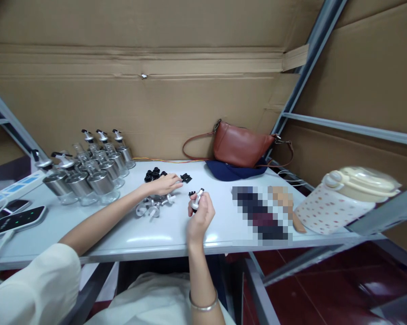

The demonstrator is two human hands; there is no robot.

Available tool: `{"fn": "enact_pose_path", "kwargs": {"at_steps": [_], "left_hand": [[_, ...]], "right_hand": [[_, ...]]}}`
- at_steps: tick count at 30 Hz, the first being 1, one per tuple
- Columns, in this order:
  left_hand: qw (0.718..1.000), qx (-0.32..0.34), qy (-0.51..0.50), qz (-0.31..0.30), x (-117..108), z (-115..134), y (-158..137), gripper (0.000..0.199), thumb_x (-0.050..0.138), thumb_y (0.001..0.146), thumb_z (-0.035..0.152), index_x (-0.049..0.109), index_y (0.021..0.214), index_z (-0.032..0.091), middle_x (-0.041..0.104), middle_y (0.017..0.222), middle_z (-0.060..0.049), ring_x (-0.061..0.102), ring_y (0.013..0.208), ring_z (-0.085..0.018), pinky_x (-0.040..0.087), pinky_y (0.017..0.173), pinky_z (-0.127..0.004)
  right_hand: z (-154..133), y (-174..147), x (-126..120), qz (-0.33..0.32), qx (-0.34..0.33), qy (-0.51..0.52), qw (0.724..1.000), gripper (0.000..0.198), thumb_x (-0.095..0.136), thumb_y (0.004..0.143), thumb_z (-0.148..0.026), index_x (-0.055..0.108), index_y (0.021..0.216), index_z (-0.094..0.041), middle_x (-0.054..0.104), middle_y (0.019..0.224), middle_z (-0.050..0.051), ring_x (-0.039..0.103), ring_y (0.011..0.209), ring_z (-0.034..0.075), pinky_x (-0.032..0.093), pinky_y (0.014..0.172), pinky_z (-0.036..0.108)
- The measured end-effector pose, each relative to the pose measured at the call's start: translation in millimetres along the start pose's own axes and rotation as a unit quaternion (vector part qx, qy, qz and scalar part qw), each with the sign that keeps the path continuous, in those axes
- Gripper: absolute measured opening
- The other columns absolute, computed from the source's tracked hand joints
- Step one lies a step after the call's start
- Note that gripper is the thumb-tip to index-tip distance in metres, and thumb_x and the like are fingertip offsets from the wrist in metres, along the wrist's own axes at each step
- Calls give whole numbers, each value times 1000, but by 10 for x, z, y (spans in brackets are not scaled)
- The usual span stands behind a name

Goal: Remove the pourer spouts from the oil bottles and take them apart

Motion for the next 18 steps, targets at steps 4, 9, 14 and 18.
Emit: {"fn": "enact_pose_path", "kwargs": {"at_steps": [4,9,14,18], "left_hand": [[1000,15,-13,-23,22,73,-11,52,16,97,44,55,116,15,52,126,-13,46,120,-26,35,100,-43],[998,29,-43,-23,16,102,0,49,20,98,41,52,122,14,51,134,-12,44,125,-23,30,106,-37],[996,34,-76,-7,-167,88,-22,39,30,97,30,52,121,10,52,134,-14,46,124,-20,31,107,-30],[992,47,-120,7,-479,267,-237,33,39,95,30,52,121,14,57,128,-10,54,116,-18,41,97,-27]], "right_hand": [[2,-2,1,-3,1,-9,1000,31,41,87,-40,49,66,-18,38,50,-7,31,39,7,22,39,21],[2,-7,2,-8,3,-19,1000,32,40,87,-40,49,66,-18,37,50,-7,31,39,7,23,39,21],[2,-2,1,-12,6,-19,1000,32,40,87,-41,50,66,-18,37,49,-7,32,39,7,23,39,21],[26,6,21,-24,24,-39,999,33,41,86,-43,50,65,-18,34,47,-7,29,38,7,22,38,20]]}}
Point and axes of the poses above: each hand's wrist, its own y-axis towards the middle knuckle, its own x-axis out of the palm, z = x × y, the point moved 6 cm from there along y, towards the middle knuckle
